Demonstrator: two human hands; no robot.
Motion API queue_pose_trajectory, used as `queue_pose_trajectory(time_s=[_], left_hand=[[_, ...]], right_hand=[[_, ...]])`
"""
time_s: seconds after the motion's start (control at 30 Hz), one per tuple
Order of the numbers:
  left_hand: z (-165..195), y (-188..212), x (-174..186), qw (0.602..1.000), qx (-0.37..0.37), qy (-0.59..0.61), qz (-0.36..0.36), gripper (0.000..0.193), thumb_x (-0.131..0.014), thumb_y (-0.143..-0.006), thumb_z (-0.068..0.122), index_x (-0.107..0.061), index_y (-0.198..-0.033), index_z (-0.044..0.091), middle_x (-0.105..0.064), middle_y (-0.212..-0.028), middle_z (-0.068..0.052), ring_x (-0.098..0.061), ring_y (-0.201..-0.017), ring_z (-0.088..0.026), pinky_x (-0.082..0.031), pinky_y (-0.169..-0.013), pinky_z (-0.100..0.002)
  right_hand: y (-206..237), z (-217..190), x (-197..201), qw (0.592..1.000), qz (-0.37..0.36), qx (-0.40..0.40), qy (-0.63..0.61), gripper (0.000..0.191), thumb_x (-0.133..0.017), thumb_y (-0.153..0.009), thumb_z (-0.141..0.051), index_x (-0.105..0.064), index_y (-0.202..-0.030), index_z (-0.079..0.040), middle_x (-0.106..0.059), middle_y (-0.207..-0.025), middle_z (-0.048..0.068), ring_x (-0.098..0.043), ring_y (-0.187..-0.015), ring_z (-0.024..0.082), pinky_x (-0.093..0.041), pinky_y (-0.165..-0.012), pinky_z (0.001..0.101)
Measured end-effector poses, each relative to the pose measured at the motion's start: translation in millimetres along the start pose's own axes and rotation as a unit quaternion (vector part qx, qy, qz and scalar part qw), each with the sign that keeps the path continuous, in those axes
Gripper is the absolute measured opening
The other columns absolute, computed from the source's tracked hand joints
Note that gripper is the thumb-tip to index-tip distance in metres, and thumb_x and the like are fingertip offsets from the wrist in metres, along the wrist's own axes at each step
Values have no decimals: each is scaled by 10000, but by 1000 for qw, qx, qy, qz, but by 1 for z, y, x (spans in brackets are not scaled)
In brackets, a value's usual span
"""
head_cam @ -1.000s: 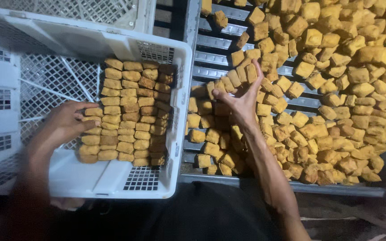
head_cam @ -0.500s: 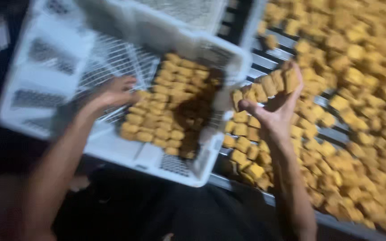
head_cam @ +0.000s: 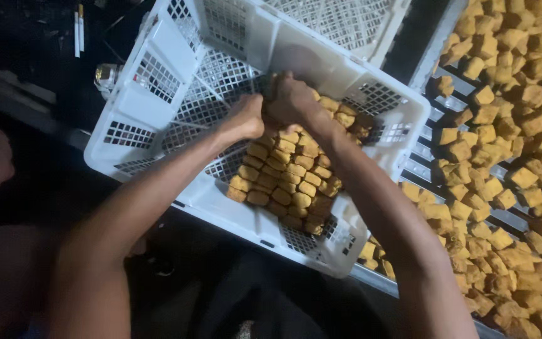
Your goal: The person picks up fried tofu pieces one at a time from slatted metal racks and arranges them in neat rows inside a white plastic basket, occasionally gathering several pieces in one hand before placing them. The basket gradually fills with orderly rows of tofu as the racks are cleared.
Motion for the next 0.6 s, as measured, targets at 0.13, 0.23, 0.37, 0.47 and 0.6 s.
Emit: queue_pose_trajectory(time_s=[0.13,0.23,0.37,0.47,0.6], left_hand=[[-31,-6,-34,979,158,31,-126,427,-728,-926,286,-640,-1047,-114,-722,-1018,-199,-736,-840,-291,-551,-597,-419],[-24,-11,-40,981,102,73,-146,256,-632,-856,9,-724,-1035,-150,-693,-969,-181,-635,-730,-260,-553,-596,-429],[-30,-26,-28,997,33,27,-63,351,-701,-908,207,-723,-1155,-41,-734,-1030,-247,-692,-940,-355,-546,-803,-478],[-5,-24,-10,984,-102,-82,119,634,-615,-800,-21,-542,-1428,-74,-679,-1209,-302,-680,-1073,-405,-556,-900,-484],[5,-3,-36,972,-52,227,-27,739,-747,-874,391,-500,-1484,56,-733,-1179,-158,-723,-1005,-218,-580,-839,-386]], right_hand=[[-23,14,9,985,-23,48,162,434,-517,-1054,-379,-768,-1025,-26,-761,-914,211,-764,-809,329,-602,-752,459],[-24,15,27,963,72,94,241,314,-587,-994,-303,-755,-987,-38,-748,-848,175,-756,-745,291,-616,-648,427],[29,15,58,912,255,179,265,351,-636,-976,-372,-751,-1007,-42,-736,-765,135,-705,-623,255,-569,-496,378],[100,64,84,960,243,132,46,373,-670,-935,-358,-756,-1155,-68,-748,-716,118,-697,-605,227,-562,-573,352],[224,197,141,898,372,41,-231,386,-662,-972,-391,-704,-898,-15,-754,-1157,122,-730,-679,218,-607,-622,329]])
Point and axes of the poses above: each hand's wrist, its own y-axis away from the middle knuckle, its own x-axis out of the back of the hand, z = x × y, the point moved 9 cm from there along -y, towards the middle knuckle
